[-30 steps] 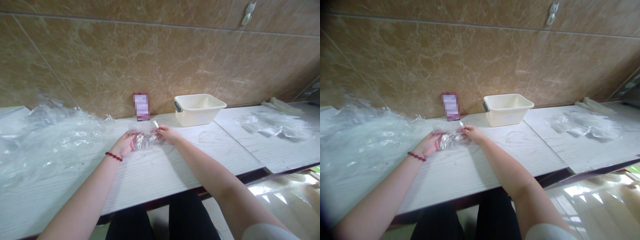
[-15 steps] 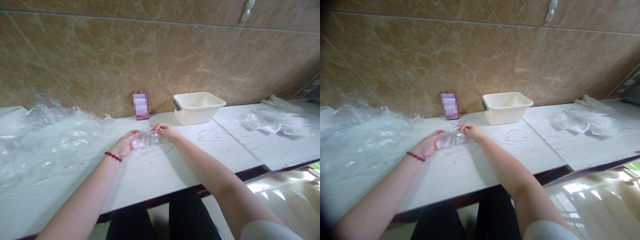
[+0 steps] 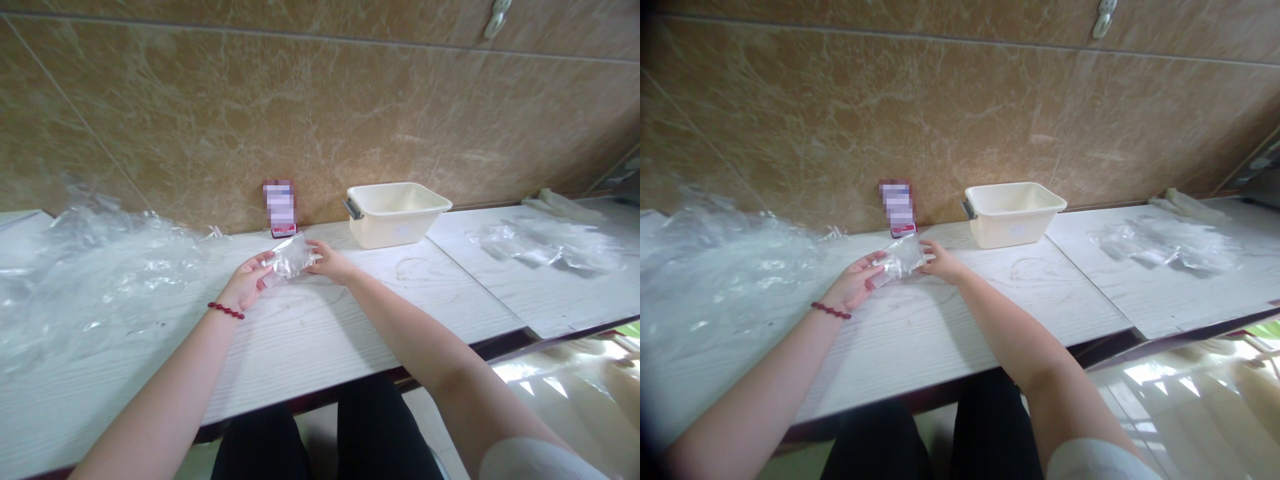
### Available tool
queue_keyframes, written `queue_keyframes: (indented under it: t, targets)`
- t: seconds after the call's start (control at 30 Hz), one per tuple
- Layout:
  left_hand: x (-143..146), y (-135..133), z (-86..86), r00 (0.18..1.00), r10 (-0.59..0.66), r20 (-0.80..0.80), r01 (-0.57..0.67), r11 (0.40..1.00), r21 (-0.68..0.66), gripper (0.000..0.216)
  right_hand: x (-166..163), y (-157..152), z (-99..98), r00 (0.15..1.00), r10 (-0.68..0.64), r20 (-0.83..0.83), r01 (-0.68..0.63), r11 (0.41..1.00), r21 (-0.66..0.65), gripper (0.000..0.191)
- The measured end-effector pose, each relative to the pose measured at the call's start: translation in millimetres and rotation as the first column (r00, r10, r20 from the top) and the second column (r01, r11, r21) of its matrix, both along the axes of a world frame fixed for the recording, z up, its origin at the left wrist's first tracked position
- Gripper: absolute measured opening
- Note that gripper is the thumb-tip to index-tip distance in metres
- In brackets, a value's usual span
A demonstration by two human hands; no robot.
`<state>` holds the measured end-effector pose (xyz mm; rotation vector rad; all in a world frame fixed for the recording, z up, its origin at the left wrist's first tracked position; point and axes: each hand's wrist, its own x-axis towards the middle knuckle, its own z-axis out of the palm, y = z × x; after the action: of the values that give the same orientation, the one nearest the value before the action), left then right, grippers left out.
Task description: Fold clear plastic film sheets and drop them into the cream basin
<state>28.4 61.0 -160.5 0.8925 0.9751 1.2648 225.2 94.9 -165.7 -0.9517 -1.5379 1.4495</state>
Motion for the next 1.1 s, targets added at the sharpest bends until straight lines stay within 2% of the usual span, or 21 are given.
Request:
queue_keyframes:
  t: [0.1,0.27,0.4,0.67,0.8,0.97,1.1]
  targets:
    - [-0.9,-1.3,0.8,0.998,-0.056,-0.041,0.056,0.998,0.001,0.039,2.0,0.9,1.1,0.998,-0.042,0.037,0.040,0.997,0.073,0.069]
    - [-3.3,-4.4,4.4,0.978,-0.172,-0.117,0.172,0.985,-0.009,0.050,5.8,2.1,3.1,0.997,-0.046,0.061,0.041,0.995,0.087,0.067]
    - [-8.3,-6.1,7.0,0.939,-0.263,-0.222,0.262,0.964,-0.036,0.058,7.5,4.5,1.3,0.999,-0.010,0.037,0.009,0.999,0.051,0.064]
    - [-11.6,-9.1,11.2,0.866,-0.357,-0.351,0.366,0.930,-0.042,0.065,8.4,4.6,4.1,1.000,-0.001,-0.013,0.001,0.999,-0.053,0.060]
    - [-12.4,-10.6,11.7,0.854,-0.387,-0.347,0.402,0.915,-0.029,0.067,10.4,3.6,5.6,1.000,0.002,-0.023,-0.004,0.995,-0.096,0.061]
    - [-15.4,-11.9,12.4,0.848,-0.406,-0.340,0.412,0.909,-0.056,0.060,13.3,-0.9,10.2,0.995,0.085,-0.051,-0.092,0.982,-0.163,0.059]
    - [-15.3,-12.4,13.8,0.845,-0.437,-0.310,0.424,0.899,-0.111,0.051,13.6,-2.3,11.3,0.992,0.118,0.049,-0.108,0.979,-0.172,0.055]
